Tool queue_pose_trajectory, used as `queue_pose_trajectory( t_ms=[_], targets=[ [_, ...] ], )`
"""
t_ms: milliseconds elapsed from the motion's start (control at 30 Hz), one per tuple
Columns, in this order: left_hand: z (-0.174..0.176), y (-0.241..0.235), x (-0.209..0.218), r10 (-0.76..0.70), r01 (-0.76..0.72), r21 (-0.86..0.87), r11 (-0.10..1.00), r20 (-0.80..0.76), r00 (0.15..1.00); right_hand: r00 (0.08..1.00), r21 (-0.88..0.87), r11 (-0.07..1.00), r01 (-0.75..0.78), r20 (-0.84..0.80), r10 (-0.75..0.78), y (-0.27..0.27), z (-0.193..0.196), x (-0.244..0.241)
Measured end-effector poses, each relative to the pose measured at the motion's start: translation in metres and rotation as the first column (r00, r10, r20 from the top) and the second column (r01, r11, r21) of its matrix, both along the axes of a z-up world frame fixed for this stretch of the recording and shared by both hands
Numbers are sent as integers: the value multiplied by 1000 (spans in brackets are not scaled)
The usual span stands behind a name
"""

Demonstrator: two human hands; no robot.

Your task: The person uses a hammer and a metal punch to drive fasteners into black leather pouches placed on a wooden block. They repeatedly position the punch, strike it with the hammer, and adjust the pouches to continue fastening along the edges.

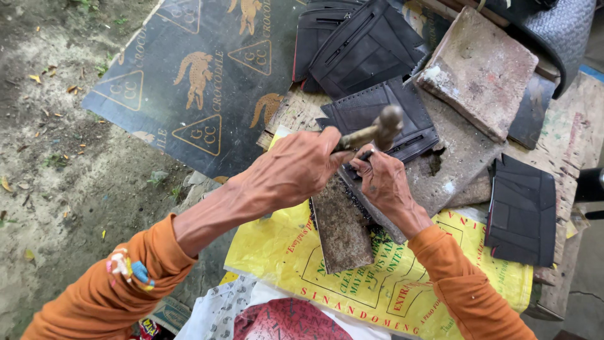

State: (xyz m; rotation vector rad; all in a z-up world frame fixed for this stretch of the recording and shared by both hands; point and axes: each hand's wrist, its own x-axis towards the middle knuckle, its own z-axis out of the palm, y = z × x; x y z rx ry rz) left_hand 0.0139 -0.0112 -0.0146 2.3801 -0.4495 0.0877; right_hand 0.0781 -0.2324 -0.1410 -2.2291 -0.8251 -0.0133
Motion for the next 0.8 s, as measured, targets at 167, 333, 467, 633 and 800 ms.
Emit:
queue_pose_trajectory(
  t_ms=[167,333,467,633,800],
  targets=[
    [27,-9,-3,94,40,-475,879,256,962,999,-8,1000,6,43,-5,-1,-5,-2],
    [13,-13,3,37,-27,-164,986,62,997,999,-140,989,48,29,-45,-2,-11,0],
    [-24,8,-3,56,-44,49,998,-277,959,990,27,999,29,135,-32,-4,-16,-4],
    [-69,10,0,147,-118,108,987,-322,935,957,59,980,187,-236,-169,-5,-12,-1],
    [-95,17,5,154,-108,137,985,-396,905,917,241,963,118,-398,-13,-15,-3,-4]
  ],
)
